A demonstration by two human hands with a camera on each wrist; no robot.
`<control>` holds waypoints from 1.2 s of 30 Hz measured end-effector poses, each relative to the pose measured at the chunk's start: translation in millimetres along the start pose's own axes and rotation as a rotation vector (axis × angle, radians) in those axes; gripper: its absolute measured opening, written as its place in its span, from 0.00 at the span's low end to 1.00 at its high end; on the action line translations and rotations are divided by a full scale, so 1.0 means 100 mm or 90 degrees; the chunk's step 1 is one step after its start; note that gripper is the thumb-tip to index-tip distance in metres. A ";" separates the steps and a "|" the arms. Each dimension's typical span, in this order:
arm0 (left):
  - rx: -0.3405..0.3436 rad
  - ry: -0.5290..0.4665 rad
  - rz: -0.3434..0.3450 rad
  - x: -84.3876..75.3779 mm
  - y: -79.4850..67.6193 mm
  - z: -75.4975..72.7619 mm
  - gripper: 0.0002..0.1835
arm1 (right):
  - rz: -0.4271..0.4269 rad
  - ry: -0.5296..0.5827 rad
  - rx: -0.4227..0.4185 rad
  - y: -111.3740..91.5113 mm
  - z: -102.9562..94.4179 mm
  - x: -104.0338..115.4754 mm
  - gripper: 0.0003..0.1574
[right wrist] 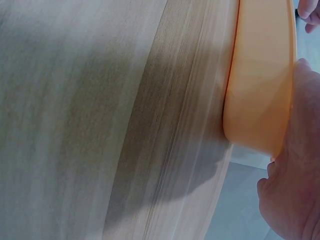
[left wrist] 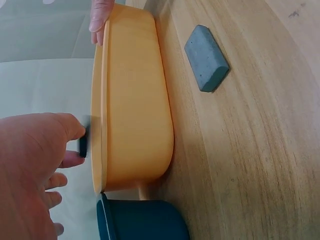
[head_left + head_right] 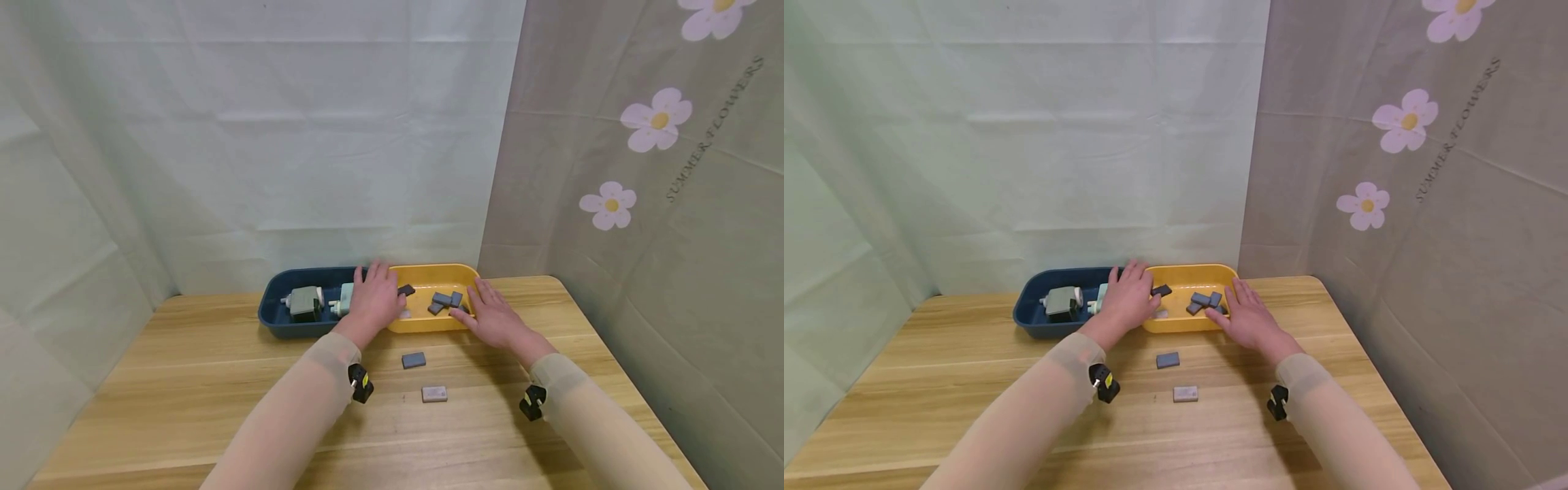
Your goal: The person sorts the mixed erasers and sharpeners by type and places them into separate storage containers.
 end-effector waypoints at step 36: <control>-0.032 -0.030 0.048 0.09 -0.30 -0.07 0.35 | -0.007 0.006 0.000 -0.02 -0.02 0.03 0.59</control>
Point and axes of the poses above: each hand's wrist, its own y-axis towards the middle knuckle, its own z-axis out of the palm, x = y × z, the point moved 8 cm from there along y, towards the middle knuckle, and after that the axes turned 2 degrees about -z, right-handed, at the moved point
